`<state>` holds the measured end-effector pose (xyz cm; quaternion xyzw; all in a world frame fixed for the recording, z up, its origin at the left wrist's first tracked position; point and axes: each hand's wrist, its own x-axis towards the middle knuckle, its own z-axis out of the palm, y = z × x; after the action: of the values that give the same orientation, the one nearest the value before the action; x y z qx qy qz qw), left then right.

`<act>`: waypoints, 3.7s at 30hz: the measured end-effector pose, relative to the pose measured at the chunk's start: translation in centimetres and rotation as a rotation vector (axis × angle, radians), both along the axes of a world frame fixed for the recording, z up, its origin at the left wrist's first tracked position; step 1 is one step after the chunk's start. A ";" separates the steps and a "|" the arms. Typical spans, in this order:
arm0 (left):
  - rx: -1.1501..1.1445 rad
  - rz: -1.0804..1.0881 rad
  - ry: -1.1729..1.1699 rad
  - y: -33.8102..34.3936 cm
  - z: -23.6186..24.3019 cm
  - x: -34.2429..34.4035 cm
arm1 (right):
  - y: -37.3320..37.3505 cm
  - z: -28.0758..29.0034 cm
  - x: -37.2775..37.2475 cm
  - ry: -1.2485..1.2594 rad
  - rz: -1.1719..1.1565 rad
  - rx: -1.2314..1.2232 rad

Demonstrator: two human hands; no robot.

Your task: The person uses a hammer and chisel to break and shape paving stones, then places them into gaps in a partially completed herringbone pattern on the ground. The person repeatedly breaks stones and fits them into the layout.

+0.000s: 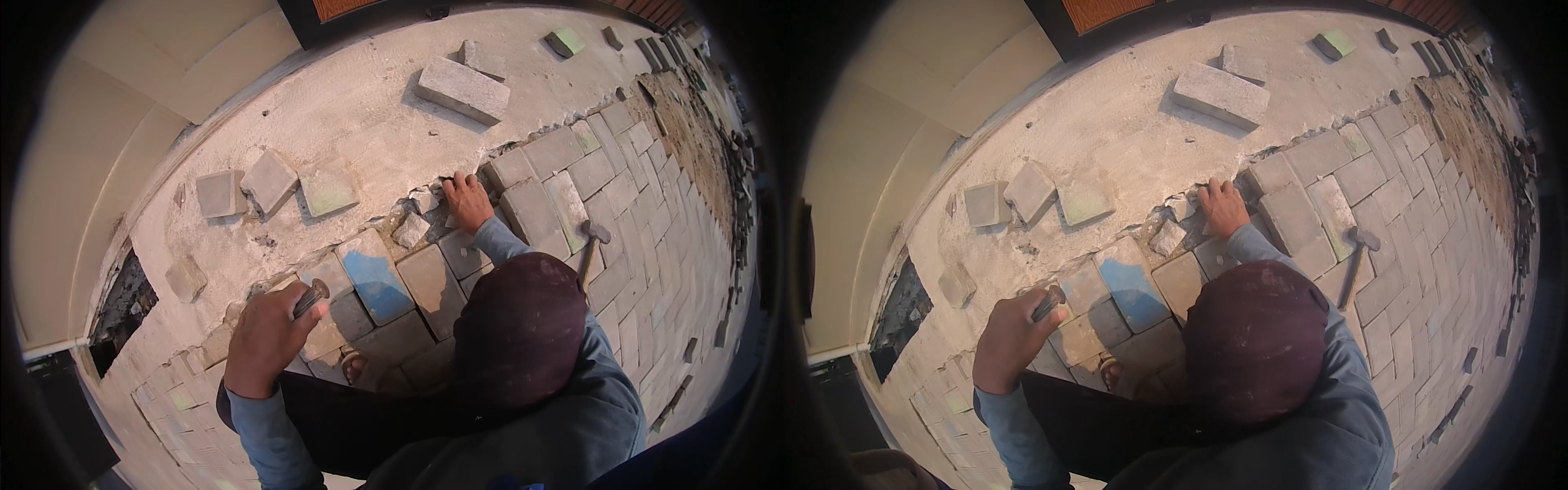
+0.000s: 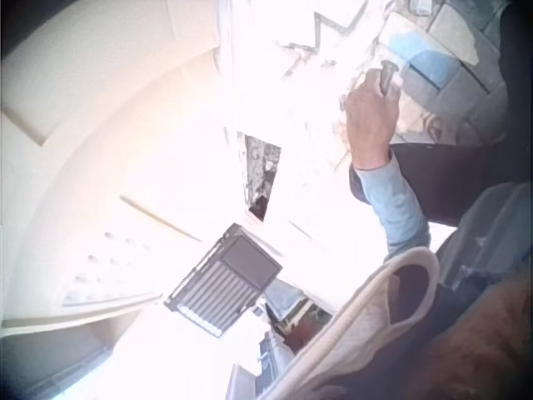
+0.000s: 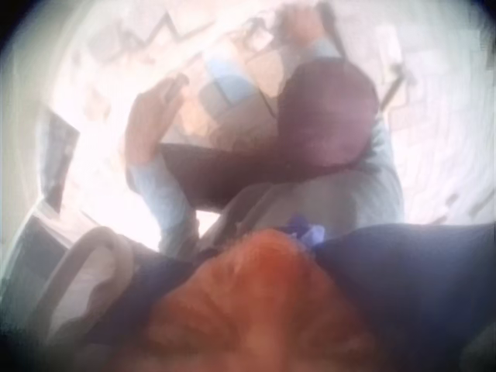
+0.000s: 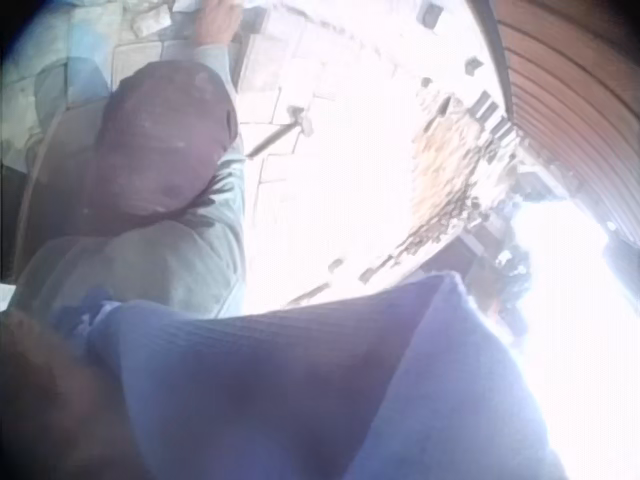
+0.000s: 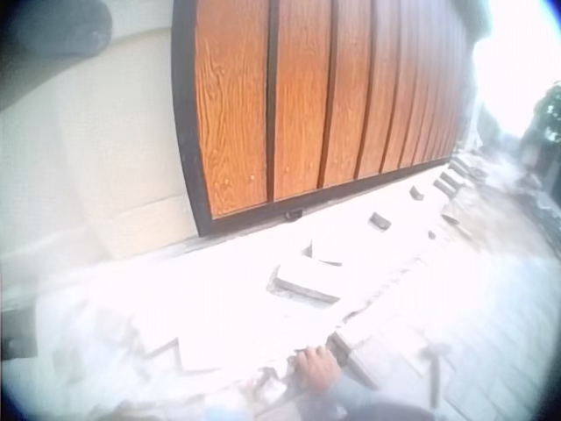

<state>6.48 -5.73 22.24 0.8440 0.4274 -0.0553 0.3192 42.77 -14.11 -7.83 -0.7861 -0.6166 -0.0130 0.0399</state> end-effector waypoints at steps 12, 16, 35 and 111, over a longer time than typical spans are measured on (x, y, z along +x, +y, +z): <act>0.028 -0.044 -0.059 0.3 -0.2 1.0 | 1.2 2.6 -5.5 0.108 -0.126 -0.033; -0.014 -0.068 -0.031 0.1 0.1 1.8 | 3.4 3.0 -5.7 0.245 -0.235 -0.136; -0.022 -0.002 0.017 0.0 0.3 0.3 | -1.2 5.7 -0.1 0.842 -0.341 0.281; -0.041 -0.163 -0.009 -0.6 -1.5 4.0 | 1.2 -1.2 -1.7 0.105 -0.135 0.015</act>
<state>10.45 -6.28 20.77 0.8696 0.3546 -0.0860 0.3328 41.10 -12.93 -9.02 -0.8253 -0.5591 0.0208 0.0770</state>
